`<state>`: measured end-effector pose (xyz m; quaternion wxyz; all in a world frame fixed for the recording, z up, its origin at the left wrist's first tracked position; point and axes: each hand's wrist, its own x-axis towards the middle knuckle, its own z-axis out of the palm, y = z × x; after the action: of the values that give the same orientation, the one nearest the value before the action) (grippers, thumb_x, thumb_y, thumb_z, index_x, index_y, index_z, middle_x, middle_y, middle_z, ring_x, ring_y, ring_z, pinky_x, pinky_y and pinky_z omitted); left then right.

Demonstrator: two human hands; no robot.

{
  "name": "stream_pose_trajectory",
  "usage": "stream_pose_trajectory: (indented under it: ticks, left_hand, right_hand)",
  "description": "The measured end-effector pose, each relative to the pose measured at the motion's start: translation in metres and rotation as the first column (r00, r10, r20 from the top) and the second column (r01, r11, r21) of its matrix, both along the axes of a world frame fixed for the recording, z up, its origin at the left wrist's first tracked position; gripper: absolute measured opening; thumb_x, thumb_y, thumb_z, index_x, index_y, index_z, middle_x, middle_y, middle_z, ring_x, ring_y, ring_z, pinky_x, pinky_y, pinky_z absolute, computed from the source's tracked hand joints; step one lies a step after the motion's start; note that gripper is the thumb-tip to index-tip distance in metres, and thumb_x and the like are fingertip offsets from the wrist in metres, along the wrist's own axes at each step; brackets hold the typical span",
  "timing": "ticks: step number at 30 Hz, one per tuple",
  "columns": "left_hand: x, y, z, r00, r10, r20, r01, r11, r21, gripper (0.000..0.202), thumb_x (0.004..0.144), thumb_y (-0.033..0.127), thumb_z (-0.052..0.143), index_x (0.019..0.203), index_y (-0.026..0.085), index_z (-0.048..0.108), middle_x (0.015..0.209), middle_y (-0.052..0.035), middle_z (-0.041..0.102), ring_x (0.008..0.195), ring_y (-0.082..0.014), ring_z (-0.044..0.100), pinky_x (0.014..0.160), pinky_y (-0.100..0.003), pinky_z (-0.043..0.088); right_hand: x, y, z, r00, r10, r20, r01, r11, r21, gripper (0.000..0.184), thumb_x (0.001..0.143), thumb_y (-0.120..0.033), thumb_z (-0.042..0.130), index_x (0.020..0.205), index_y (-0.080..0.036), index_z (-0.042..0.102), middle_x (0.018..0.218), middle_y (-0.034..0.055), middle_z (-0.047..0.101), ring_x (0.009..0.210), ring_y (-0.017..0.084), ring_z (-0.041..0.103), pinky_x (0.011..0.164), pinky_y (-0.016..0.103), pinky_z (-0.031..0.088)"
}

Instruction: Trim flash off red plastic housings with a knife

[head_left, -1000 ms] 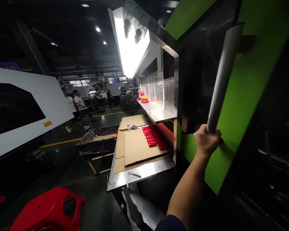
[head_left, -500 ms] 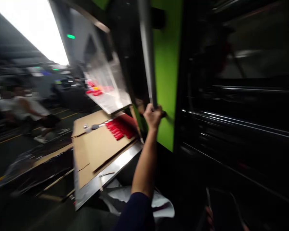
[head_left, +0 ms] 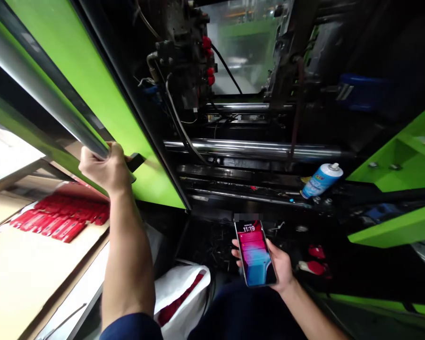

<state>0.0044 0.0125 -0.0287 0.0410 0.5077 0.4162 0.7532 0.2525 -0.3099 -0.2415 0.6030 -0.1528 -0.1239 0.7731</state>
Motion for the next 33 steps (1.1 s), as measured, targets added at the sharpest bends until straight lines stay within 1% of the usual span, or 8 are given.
stream_pose_trajectory:
  ticks: [3, 5, 10, 14, 18, 22, 28, 33]
  left_hand:
    - [0.0, 0.005, 0.0, 1.0, 0.007, -0.005, -0.007, 1.0, 0.017, 0.012, 0.07, 0.003, 0.067, 0.074, 0.013, 0.062, 0.061, 0.006, 0.06, 0.051, -0.0103, 0.062, 0.044, -0.021, 0.043]
    - [0.0, 0.006, 0.0, 1.0, -0.001, -0.004, 0.001, 1.0, 0.029, 0.012, 0.07, 0.004, 0.067, 0.074, 0.012, 0.061, 0.061, 0.0047, 0.061, 0.05, -0.0115, 0.063, 0.043, -0.021, 0.043]
    - [0.001, 0.007, 0.001, 1.0, 0.007, 0.004, -0.007, 0.999, 0.052, 0.015, 0.069, 0.0, 0.067, 0.072, 0.013, 0.058, 0.059, 0.0065, 0.058, 0.048, -0.0099, 0.06, 0.043, -0.021, 0.043]
    - [-0.001, 0.01, -0.001, 1.0, 0.002, -0.014, -0.002, 0.998, 0.057, 0.014, 0.07, 0.001, 0.067, 0.074, 0.01, 0.058, 0.059, 0.0067, 0.058, 0.047, -0.0101, 0.06, 0.042, -0.021, 0.042]
    - [-0.003, 0.014, -0.004, 1.0, -0.021, -0.009, 0.022, 0.993, 0.117, 0.012, 0.068, -0.001, 0.067, 0.072, 0.008, 0.06, 0.058, 0.0046, 0.06, 0.047, -0.0116, 0.061, 0.041, -0.021, 0.043]
    - [-0.003, 0.015, -0.005, 0.999, -0.05, 0.007, 0.048, 0.985, 0.164, 0.011, 0.067, -0.002, 0.067, 0.071, 0.007, 0.062, 0.056, 0.0044, 0.06, 0.044, -0.0125, 0.061, 0.039, -0.022, 0.042]
    - [-0.001, 0.013, -0.003, 0.997, -0.075, 0.027, 0.068, 0.979, 0.193, 0.013, 0.065, -0.004, 0.066, 0.069, 0.008, 0.062, 0.056, 0.0041, 0.061, 0.043, -0.0113, 0.059, 0.038, -0.021, 0.042]
    - [0.0, 0.014, -0.001, 0.995, -0.089, 0.036, 0.08, 0.976, 0.205, 0.017, 0.064, -0.007, 0.065, 0.067, 0.009, 0.062, 0.054, 0.0055, 0.059, 0.042, -0.0096, 0.058, 0.037, -0.019, 0.04]
  right_hand:
    - [0.0, 0.0, -0.002, 1.0, -0.003, -0.01, 0.003, 1.0, 0.002, 0.069, 0.093, -0.059, 0.036, 0.137, -0.011, 0.058, 0.15, 0.0151, 0.047, 0.134, 0.032, 0.051, 0.107, 0.044, 0.043]
    - [0.001, 0.0, -0.002, 1.0, -0.001, -0.017, 0.001, 1.0, 0.001, 0.068, 0.094, -0.058, 0.035, 0.138, -0.011, 0.057, 0.149, 0.0158, 0.049, 0.132, 0.032, 0.052, 0.106, 0.044, 0.044]
    - [0.002, 0.0, 0.001, 1.0, -0.008, -0.028, 0.008, 1.0, -0.007, 0.067, 0.095, -0.056, 0.035, 0.139, -0.009, 0.056, 0.147, 0.0172, 0.05, 0.126, 0.032, 0.057, 0.104, 0.045, 0.046]
    - [0.004, 0.0, 0.001, 0.999, -0.037, -0.027, 0.036, 0.999, -0.02, 0.065, 0.096, -0.055, 0.035, 0.138, -0.01, 0.056, 0.148, 0.0166, 0.049, 0.128, 0.032, 0.055, 0.106, 0.045, 0.045]
    - [0.006, 0.001, 0.0, 0.999, -0.048, -0.021, 0.047, 0.998, -0.028, 0.064, 0.096, -0.054, 0.035, 0.139, -0.01, 0.056, 0.148, 0.0163, 0.049, 0.128, 0.031, 0.056, 0.107, 0.045, 0.044]
    - [0.006, 0.003, 0.0, 0.998, -0.062, -0.009, 0.061, 0.998, -0.025, 0.065, 0.095, -0.055, 0.036, 0.139, -0.01, 0.056, 0.148, 0.0167, 0.05, 0.127, 0.031, 0.057, 0.108, 0.046, 0.044]
    - [0.006, 0.004, 0.002, 0.997, -0.077, 0.013, 0.077, 0.997, -0.018, 0.065, 0.095, -0.055, 0.036, 0.138, -0.011, 0.057, 0.148, 0.0162, 0.05, 0.129, 0.032, 0.055, 0.112, 0.047, 0.04]
    - [0.006, 0.006, 0.004, 0.995, -0.091, 0.038, 0.091, 0.996, -0.02, 0.065, 0.094, -0.054, 0.036, 0.138, -0.011, 0.057, 0.148, 0.0165, 0.05, 0.133, 0.035, 0.051, 0.118, 0.053, 0.031]
